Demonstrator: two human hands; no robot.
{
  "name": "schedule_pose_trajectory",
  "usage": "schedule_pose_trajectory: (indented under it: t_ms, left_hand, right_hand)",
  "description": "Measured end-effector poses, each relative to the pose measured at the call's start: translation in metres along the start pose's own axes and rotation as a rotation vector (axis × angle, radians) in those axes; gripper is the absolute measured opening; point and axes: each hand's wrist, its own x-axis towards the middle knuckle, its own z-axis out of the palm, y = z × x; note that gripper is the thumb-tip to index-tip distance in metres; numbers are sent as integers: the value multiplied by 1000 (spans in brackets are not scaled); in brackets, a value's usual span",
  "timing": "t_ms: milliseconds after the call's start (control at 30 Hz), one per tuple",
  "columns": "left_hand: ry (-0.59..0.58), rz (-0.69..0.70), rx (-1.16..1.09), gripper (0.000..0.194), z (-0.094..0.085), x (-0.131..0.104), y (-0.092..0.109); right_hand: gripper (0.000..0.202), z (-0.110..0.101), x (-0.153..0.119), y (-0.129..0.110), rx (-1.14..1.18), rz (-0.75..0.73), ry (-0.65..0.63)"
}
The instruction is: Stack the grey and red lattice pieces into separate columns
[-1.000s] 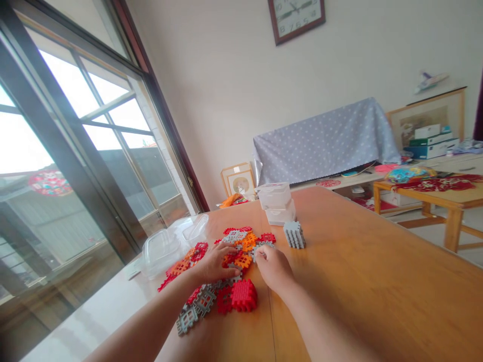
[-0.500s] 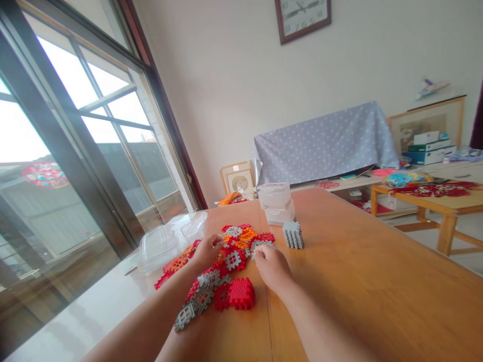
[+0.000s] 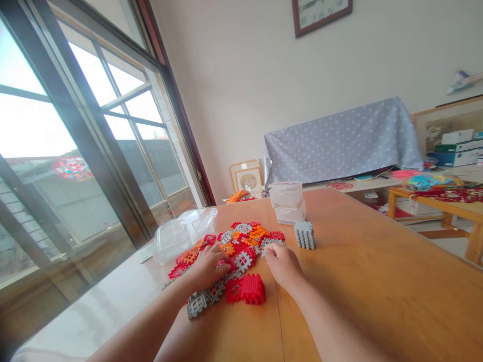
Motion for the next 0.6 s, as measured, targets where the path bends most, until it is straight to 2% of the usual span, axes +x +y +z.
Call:
schedule_pose_trajectory:
  t_ms: [100,200,467,600]
  left_hand:
    - [48,-68,76,28,1,4,-2]
    - [56,-65,121,28,3,10,-2]
    - [-85,-66,189,18,10,25,0]
    - [-167,-51,225,38,8,28,2]
  right_hand:
    - [30,-3,-4,-5,6,-16,3]
    - [32,-5,-5,-6,-4,-16,1]
    - [31,2,3,6,-6,-16,-1]
    - [31,2,2,5,5,-13,-3]
